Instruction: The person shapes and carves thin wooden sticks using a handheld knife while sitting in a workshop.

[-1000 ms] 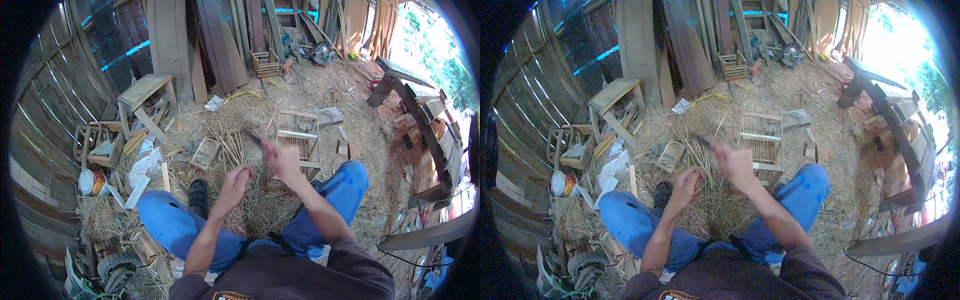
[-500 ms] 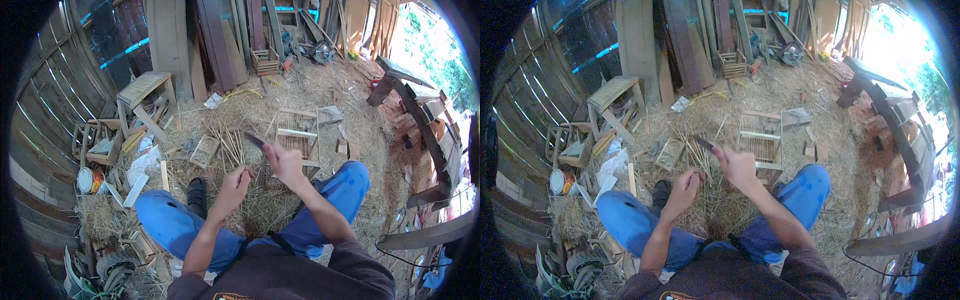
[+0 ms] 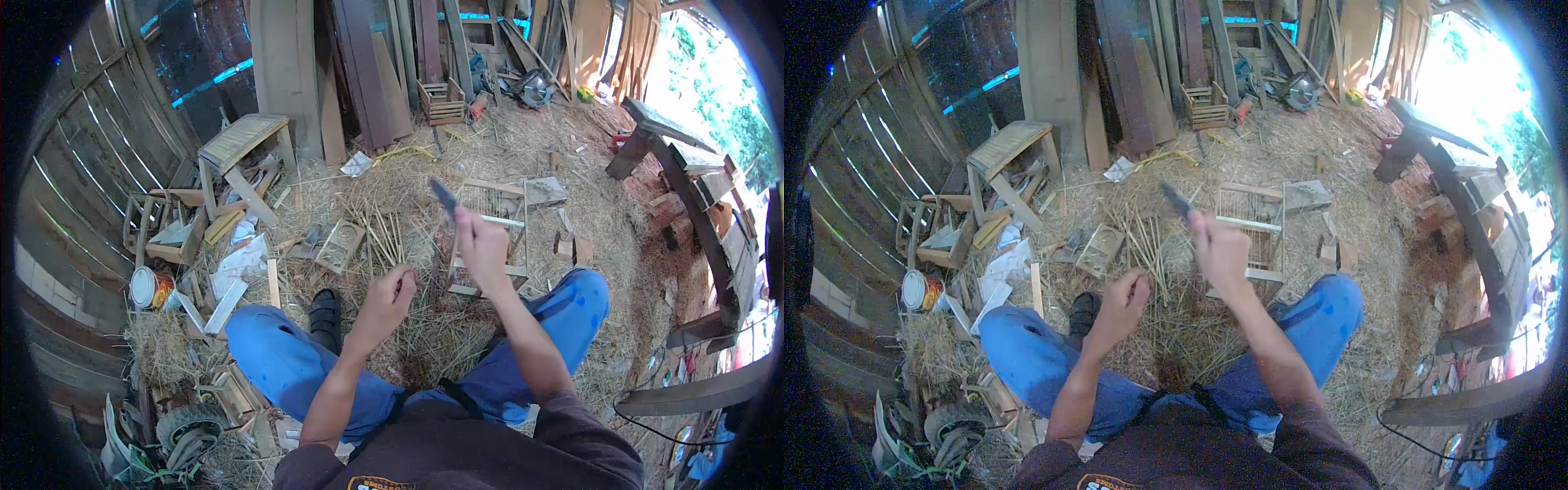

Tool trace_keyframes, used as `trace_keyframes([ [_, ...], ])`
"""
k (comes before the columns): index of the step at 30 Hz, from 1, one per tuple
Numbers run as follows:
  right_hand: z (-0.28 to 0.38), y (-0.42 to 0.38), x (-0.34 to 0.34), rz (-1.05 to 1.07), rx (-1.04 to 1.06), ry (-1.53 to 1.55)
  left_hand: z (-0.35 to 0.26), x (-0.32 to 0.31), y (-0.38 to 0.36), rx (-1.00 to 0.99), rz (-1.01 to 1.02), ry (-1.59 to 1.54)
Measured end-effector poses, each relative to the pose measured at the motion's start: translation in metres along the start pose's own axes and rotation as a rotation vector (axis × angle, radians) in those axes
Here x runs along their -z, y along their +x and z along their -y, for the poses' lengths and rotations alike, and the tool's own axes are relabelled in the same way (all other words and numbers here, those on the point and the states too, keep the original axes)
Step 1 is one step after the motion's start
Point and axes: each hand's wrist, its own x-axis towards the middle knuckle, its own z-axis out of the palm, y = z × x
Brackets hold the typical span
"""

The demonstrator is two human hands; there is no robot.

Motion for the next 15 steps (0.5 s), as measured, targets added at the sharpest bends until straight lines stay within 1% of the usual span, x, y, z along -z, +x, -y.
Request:
trace_keyframes([
  [1, 0.001, 0.004, 0.006, 0.007, -0.104, 0.007, -0.002, 0.001, 0.000, 0.017, 0.009, 0.014],
  [2, 0.008, -0.001, 0.008, 0.029, -0.106, -0.002, -0.006, 0.001, -0.002, 0.036, 0.021, 0.024],
  [5, 0.017, -0.034, 0.000, 0.097, 0.085, -0.033, -0.006, 0.004, -0.005, 0.117, 0.035, 0.049],
  [6, 0.017, -0.033, -0.002, 0.117, 0.051, -0.018, -0.006, 0.007, -0.006, 0.148, 0.030, 0.059],
  [9, 0.006, -0.007, 0.000, -0.007, -0.020, -0.003, -0.003, 0.009, -0.004, 0.093, 0.027, 0.009],
  [10, 0.003, 0.003, 0.004, 0.012, -0.173, 0.057, -0.003, 0.009, -0.004, 0.105, 0.040, 0.018],
  [13, 0.003, -0.023, -0.008, -0.005, 0.092, 0.000, -0.006, 0.004, -0.004, 0.142, 0.066, 0.028],
  [14, 0.007, -0.034, -0.002, 0.220, 0.077, -0.060, -0.004, 0.004, -0.003, 0.153, 0.061, 0.031],
  [15, 0.006, -0.032, -0.002, 0.168, 0.090, -0.045, -0.004, 0.004, -0.002, 0.162, 0.051, 0.035],
])
